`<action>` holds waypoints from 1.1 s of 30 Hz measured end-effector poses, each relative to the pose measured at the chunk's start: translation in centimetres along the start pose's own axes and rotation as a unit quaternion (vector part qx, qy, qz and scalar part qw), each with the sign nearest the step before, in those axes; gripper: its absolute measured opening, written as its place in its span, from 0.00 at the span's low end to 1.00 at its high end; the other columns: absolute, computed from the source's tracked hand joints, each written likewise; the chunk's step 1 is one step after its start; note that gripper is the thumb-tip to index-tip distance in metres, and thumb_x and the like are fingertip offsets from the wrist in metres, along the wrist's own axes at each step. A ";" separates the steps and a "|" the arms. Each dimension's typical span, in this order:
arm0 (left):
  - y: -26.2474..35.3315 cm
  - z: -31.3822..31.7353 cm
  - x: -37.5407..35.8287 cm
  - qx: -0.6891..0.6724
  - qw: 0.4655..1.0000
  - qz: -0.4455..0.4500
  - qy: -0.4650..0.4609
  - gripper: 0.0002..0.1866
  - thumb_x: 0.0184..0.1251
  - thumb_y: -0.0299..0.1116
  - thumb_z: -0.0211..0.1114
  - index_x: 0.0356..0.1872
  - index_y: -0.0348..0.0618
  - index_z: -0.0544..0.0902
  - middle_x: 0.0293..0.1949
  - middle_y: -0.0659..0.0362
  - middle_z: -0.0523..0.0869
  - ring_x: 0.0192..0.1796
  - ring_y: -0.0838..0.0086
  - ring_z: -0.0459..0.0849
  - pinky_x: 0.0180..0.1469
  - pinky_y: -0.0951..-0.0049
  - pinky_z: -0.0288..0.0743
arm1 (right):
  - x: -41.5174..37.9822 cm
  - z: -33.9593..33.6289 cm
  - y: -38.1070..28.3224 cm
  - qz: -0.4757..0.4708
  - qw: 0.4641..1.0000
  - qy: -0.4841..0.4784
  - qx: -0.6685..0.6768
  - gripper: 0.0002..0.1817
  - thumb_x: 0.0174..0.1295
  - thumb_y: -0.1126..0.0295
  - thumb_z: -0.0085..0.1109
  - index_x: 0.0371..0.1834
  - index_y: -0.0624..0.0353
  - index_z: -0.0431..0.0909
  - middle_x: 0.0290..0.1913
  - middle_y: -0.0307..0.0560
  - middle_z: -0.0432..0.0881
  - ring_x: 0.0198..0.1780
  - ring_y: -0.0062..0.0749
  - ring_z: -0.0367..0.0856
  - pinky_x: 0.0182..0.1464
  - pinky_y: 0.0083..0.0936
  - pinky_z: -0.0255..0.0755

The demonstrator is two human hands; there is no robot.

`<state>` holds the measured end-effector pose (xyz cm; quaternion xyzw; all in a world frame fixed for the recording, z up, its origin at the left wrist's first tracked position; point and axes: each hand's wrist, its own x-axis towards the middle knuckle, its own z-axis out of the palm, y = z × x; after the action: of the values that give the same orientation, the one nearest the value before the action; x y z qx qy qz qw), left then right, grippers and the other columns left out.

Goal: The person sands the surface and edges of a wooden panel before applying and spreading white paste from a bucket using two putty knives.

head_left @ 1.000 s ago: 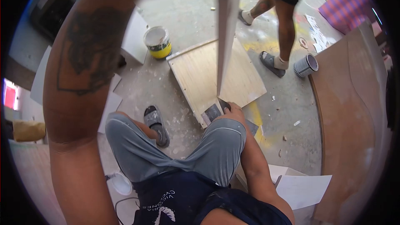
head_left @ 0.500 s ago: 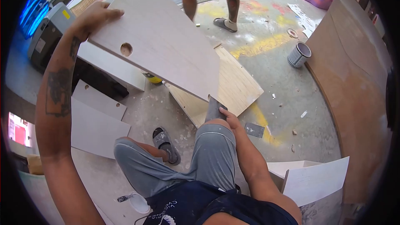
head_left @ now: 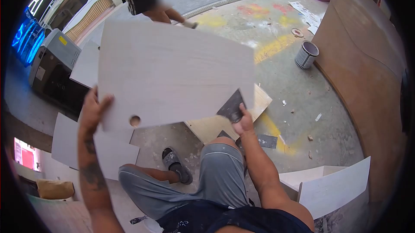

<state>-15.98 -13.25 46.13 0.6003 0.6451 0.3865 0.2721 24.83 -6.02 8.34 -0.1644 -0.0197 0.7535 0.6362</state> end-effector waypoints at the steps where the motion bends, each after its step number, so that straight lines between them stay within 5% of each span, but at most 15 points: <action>1: -3.7 1.0 -1.1 -0.038 0.998 -0.040 0.005 0.28 0.65 0.37 0.75 0.61 0.32 0.77 0.49 0.54 0.87 0.48 0.74 0.86 0.51 0.71 0.82 | 0.9 -0.9 -1.6 -0.014 1.000 0.008 -0.002 0.20 0.76 0.65 0.57 0.67 0.60 0.75 0.61 0.51 0.84 0.59 0.47 0.84 0.66 0.46 0.77; 4: -18.5 9.9 -3.8 -0.048 0.973 -0.154 0.164 0.22 0.65 0.36 0.71 0.54 0.31 0.81 0.46 0.55 0.87 0.46 0.71 0.84 0.51 0.68 0.80 | 3.5 -1.8 -5.4 -0.105 0.992 0.072 0.011 0.20 0.76 0.61 0.57 0.65 0.59 0.77 0.61 0.50 0.85 0.62 0.49 0.83 0.70 0.54 0.73; 7: -19.5 20.8 -7.4 -0.166 0.923 -0.210 0.277 0.29 0.72 0.44 0.71 0.58 0.24 0.81 0.52 0.47 0.88 0.50 0.67 0.86 0.56 0.66 0.79 | 5.3 -2.2 -8.4 -0.142 0.964 0.195 -0.115 0.22 0.76 0.60 0.56 0.67 0.59 0.77 0.63 0.49 0.83 0.63 0.48 0.82 0.70 0.53 0.73; 9: -22.5 24.6 -9.2 -0.179 0.884 -0.358 0.241 0.34 0.72 0.49 0.72 0.59 0.20 0.79 0.56 0.45 0.87 0.54 0.66 0.85 0.59 0.67 0.78 | 6.0 -3.3 -9.9 -0.128 0.958 0.219 -0.136 0.23 0.75 0.62 0.57 0.68 0.61 0.76 0.64 0.50 0.82 0.63 0.47 0.82 0.70 0.48 0.73; 14: -30.4 31.4 -11.9 -0.107 0.838 -0.464 0.268 0.42 0.68 0.57 0.73 0.55 0.15 0.80 0.54 0.40 0.86 0.55 0.62 0.85 0.60 0.63 0.77 | 7.6 -4.4 -10.1 -0.112 0.940 0.254 -0.199 0.26 0.75 0.62 0.57 0.70 0.67 0.73 0.64 0.53 0.81 0.65 0.47 0.81 0.70 0.44 0.74; 23: -30.1 32.7 -8.1 -0.144 0.814 -0.484 0.287 0.42 0.68 0.59 0.72 0.55 0.17 0.80 0.53 0.41 0.87 0.55 0.62 0.85 0.59 0.64 0.76 | 13.0 -5.8 -9.5 -0.110 0.902 0.221 -0.353 0.23 0.75 0.65 0.59 0.67 0.69 0.75 0.62 0.50 0.83 0.60 0.41 0.84 0.66 0.38 0.76; 33: -34.3 32.5 -7.4 -0.231 0.808 -0.468 0.273 0.40 0.72 0.59 0.69 0.60 0.22 0.77 0.57 0.43 0.85 0.58 0.63 0.83 0.63 0.65 0.74 | 9.8 -3.3 -5.8 -0.066 0.852 0.168 -0.491 0.22 0.73 0.63 0.63 0.64 0.67 0.78 0.54 0.44 0.85 0.52 0.31 0.84 0.58 0.30 0.77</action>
<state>-7.85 -14.30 -0.98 0.0150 0.7871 0.4983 0.3632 29.90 3.95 4.44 -0.5777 -0.2903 0.5629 0.5148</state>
